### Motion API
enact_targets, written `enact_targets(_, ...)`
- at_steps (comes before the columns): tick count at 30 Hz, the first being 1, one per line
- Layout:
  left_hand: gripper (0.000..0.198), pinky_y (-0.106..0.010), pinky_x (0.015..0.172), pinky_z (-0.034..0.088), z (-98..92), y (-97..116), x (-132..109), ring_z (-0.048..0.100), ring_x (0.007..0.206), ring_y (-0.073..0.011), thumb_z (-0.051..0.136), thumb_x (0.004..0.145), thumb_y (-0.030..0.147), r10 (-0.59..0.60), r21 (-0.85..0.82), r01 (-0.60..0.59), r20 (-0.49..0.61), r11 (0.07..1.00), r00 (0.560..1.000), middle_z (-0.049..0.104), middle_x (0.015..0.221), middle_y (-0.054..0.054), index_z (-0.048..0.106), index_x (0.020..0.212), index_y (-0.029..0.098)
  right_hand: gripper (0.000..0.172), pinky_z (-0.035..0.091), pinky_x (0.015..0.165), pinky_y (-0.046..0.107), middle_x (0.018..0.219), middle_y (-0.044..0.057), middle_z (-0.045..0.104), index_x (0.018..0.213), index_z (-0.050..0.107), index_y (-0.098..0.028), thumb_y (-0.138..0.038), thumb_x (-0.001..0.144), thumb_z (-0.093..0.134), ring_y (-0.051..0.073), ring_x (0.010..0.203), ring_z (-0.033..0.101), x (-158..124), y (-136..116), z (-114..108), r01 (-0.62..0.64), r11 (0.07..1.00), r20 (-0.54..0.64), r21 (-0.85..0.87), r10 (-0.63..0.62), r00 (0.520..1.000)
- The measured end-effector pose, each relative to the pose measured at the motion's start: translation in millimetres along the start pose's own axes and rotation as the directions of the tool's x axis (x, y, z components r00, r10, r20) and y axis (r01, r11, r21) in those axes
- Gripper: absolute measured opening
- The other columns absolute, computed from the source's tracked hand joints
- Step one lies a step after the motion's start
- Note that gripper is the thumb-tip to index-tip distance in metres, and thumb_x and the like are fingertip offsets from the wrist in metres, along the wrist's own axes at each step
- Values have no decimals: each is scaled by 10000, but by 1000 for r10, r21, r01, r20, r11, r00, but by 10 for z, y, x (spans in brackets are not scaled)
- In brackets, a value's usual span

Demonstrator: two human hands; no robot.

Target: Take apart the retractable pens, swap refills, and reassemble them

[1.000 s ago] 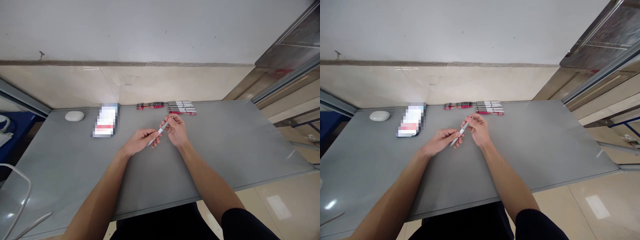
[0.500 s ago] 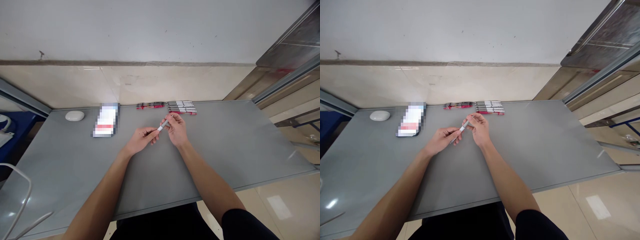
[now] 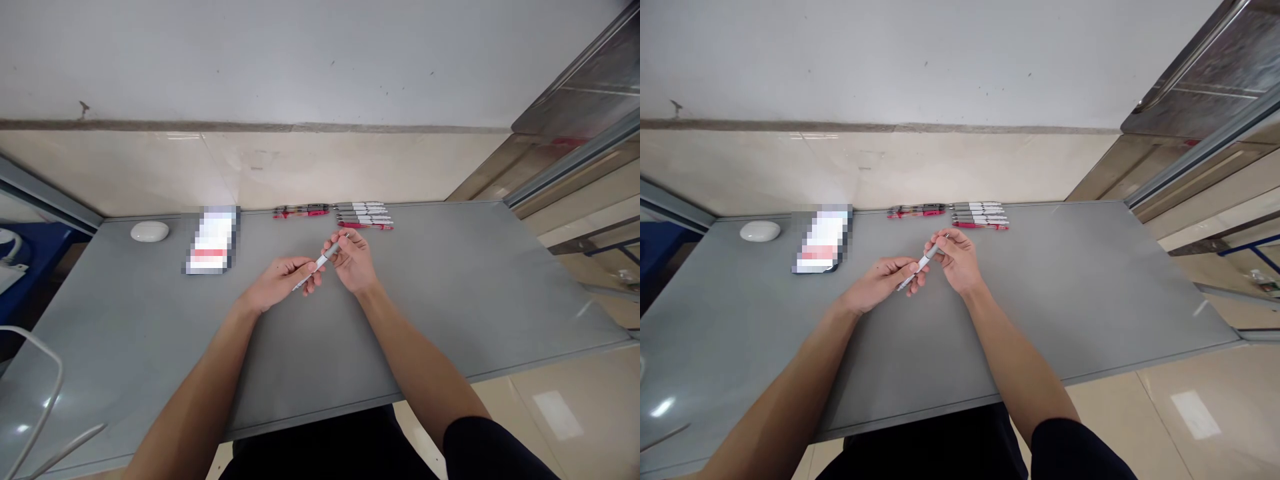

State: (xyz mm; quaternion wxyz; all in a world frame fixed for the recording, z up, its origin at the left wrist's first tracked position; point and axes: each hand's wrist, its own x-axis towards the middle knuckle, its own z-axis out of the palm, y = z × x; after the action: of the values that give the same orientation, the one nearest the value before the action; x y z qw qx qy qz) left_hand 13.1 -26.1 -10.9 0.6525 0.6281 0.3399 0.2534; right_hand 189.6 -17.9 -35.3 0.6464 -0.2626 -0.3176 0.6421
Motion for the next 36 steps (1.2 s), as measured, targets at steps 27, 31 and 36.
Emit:
enact_targets(27,328,-259,646,464,13,11,5,533,651,-121,523,893,449,-2,-17,1,-53,1000,999,596,740,-25,641,803,156,177,565,645,239,775,-57,651,787,655,-259,-330,678,775,103,718,656,1,-13,-2,12,1000,-17,3,-12,1000)
enact_targets(31,308,-261,663,465,10,7,4,537,674,-123,534,893,433,-2,-34,1,-33,999,999,599,762,-29,647,813,158,121,565,658,234,752,-72,651,768,666,-265,-268,701,767,90,707,661,-10,-18,4,27,999,7,24,-27,1000)
enact_targets(36,286,-255,663,474,-2,15,8,541,654,-118,579,866,416,6,23,-5,-63,1000,998,595,717,-17,663,785,155,103,564,639,237,730,-69,667,756,672,-261,-257,702,760,92,684,660,-16,-5,17,34,999,-18,-1,-34,999)
